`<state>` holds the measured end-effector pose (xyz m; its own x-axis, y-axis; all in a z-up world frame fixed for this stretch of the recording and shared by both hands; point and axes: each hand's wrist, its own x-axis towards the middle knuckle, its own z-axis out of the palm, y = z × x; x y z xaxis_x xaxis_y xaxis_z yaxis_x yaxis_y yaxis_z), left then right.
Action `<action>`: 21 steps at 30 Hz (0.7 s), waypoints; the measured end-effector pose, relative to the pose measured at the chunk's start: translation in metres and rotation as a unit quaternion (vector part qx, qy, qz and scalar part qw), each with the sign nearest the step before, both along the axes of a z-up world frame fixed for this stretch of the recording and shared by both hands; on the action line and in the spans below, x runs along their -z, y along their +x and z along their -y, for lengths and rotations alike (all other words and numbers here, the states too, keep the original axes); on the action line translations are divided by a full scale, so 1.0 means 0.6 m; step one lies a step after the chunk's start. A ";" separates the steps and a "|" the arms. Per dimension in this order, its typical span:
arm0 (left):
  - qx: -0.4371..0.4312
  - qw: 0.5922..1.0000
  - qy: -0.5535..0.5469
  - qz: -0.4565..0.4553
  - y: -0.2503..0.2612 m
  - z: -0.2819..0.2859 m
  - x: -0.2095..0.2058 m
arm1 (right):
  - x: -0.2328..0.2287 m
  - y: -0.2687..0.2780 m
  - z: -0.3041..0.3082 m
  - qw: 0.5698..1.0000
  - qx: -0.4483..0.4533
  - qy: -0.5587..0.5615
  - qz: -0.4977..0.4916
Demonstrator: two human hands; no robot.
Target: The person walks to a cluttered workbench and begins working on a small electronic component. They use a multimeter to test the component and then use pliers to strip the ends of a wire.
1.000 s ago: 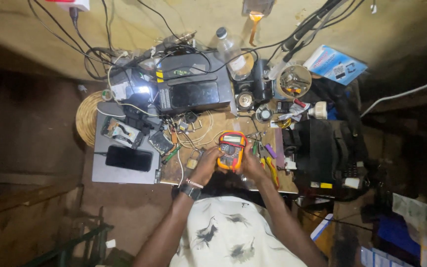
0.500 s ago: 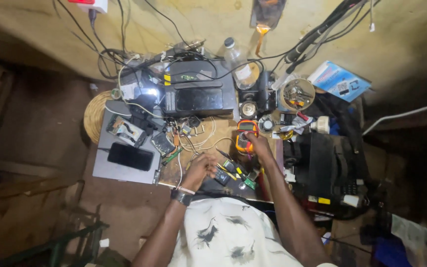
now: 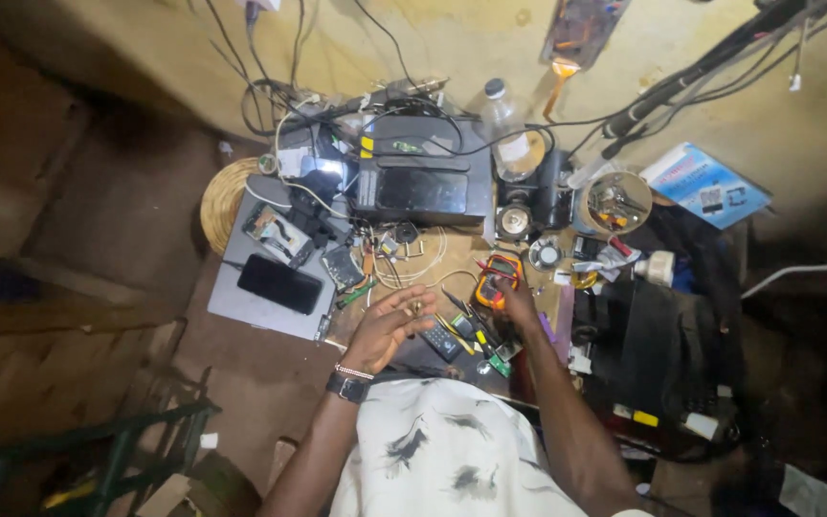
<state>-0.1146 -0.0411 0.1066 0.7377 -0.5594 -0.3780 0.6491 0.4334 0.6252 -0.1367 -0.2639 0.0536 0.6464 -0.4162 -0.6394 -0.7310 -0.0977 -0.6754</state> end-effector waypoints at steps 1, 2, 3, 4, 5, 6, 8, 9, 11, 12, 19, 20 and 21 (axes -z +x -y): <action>0.006 1.000 -0.001 0.001 0.001 0.004 -0.002 | 0.039 -0.004 0.017 1.000 0.006 -0.001 0.001; 0.003 1.000 0.002 0.004 0.002 0.008 -0.004 | 0.079 -0.009 0.034 0.999 0.008 -0.028 -0.013; 0.001 1.000 0.006 0.007 0.000 0.010 -0.007 | 0.118 -0.018 0.049 0.998 0.012 -0.054 -0.027; 0.009 1.000 0.006 0.006 0.002 0.014 -0.013 | 0.127 -0.022 0.056 0.998 0.019 -0.054 -0.029; 0.008 1.000 0.013 0.010 0.004 0.018 -0.019 | 0.135 -0.026 0.063 0.995 0.020 -0.088 -0.039; 0.008 1.000 0.019 0.014 0.007 0.022 -0.026 | 0.143 -0.030 0.070 0.991 0.021 -0.122 -0.049; 0.011 0.999 0.022 0.023 0.011 0.029 -0.030 | 0.173 -0.061 0.075 0.993 0.097 -0.061 0.039; 0.006 0.999 0.027 0.029 0.013 0.029 -0.033 | 0.188 -0.073 0.074 0.979 0.163 0.003 0.124; 0.004 0.999 0.023 0.026 0.019 0.033 -0.048 | 0.072 -0.085 0.039 0.969 0.181 0.081 0.146; 0.003 1.000 0.018 0.019 0.020 0.036 -0.054 | 0.014 -0.096 0.022 0.954 0.197 0.157 0.164; 0.035 0.999 0.024 0.017 0.018 0.052 -0.100 | -0.026 -0.145 -0.011 0.904 0.217 0.307 0.204; 0.040 0.999 0.018 0.015 0.018 0.054 -0.104 | -0.052 -0.145 -0.019 0.895 0.218 0.321 0.221; 0.045 0.999 0.011 0.014 0.018 0.056 -0.107 | -0.077 -0.144 -0.027 0.885 0.218 0.336 0.238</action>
<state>-0.1039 -0.0748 0.1708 0.6950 -0.6159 -0.3710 0.6669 0.3594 0.6527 -0.2231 -0.2475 0.0996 0.7806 -0.3224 -0.5355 -0.2165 0.6642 -0.7155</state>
